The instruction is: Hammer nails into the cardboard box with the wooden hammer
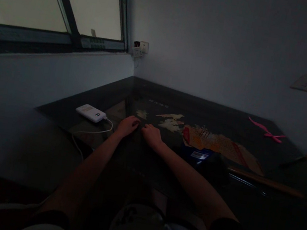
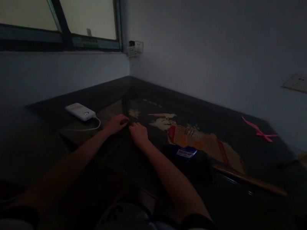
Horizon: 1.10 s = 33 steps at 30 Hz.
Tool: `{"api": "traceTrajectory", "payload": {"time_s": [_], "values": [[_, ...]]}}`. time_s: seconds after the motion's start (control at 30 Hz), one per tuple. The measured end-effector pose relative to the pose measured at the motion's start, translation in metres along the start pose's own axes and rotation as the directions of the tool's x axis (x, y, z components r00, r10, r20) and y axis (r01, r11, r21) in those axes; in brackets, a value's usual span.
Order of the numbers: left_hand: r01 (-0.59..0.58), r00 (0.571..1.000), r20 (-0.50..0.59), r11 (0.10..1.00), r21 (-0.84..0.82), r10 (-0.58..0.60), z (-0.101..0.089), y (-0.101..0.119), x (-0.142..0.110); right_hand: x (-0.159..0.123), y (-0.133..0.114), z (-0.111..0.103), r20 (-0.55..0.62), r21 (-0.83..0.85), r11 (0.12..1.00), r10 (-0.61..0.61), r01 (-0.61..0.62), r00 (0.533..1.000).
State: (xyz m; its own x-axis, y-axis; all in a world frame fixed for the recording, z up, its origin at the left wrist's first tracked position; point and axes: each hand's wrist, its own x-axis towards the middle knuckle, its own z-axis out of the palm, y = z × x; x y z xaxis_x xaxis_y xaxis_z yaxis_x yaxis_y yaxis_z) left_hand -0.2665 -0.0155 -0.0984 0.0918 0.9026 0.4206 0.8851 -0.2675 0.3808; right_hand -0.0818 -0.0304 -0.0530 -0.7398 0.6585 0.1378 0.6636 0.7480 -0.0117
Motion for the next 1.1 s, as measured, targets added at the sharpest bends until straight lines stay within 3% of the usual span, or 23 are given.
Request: {"api": "traceTrajectory", "payload": {"time_s": [0.5,0.7,0.8,0.93,1.0,1.1], "values": [[-0.156,0.986,0.056,0.987,0.03,0.154,-0.004,0.006,-0.001,-0.025,0.027,0.005,-0.097,0.147,0.989,-0.011,0.025,0.995],[-0.207,0.975,0.087,0.978,0.006,0.206,-0.004,0.008,-0.002,-0.06,0.026,0.001,-0.183,0.245,0.965,-0.045,0.09,0.982],[-0.232,0.971,0.057,0.972,-0.024,0.234,-0.002,0.006,-0.001,-0.098,0.017,-0.01,-0.221,0.289,0.936,-0.137,0.199,0.966],[-0.237,0.971,0.037,0.971,-0.023,0.238,-0.001,0.002,0.001,-0.154,0.016,-0.042,-0.308,0.327,0.893,-0.21,0.31,0.928],[-0.23,0.973,0.024,0.973,-0.015,0.23,-0.002,0.002,0.001,-0.175,0.028,-0.061,-0.375,0.335,0.895,-0.161,0.295,0.913],[-0.206,0.977,-0.069,0.978,-0.027,0.204,-0.005,0.013,0.002,-0.193,0.067,-0.085,-0.483,0.351,0.925,0.045,0.146,0.874]]}}
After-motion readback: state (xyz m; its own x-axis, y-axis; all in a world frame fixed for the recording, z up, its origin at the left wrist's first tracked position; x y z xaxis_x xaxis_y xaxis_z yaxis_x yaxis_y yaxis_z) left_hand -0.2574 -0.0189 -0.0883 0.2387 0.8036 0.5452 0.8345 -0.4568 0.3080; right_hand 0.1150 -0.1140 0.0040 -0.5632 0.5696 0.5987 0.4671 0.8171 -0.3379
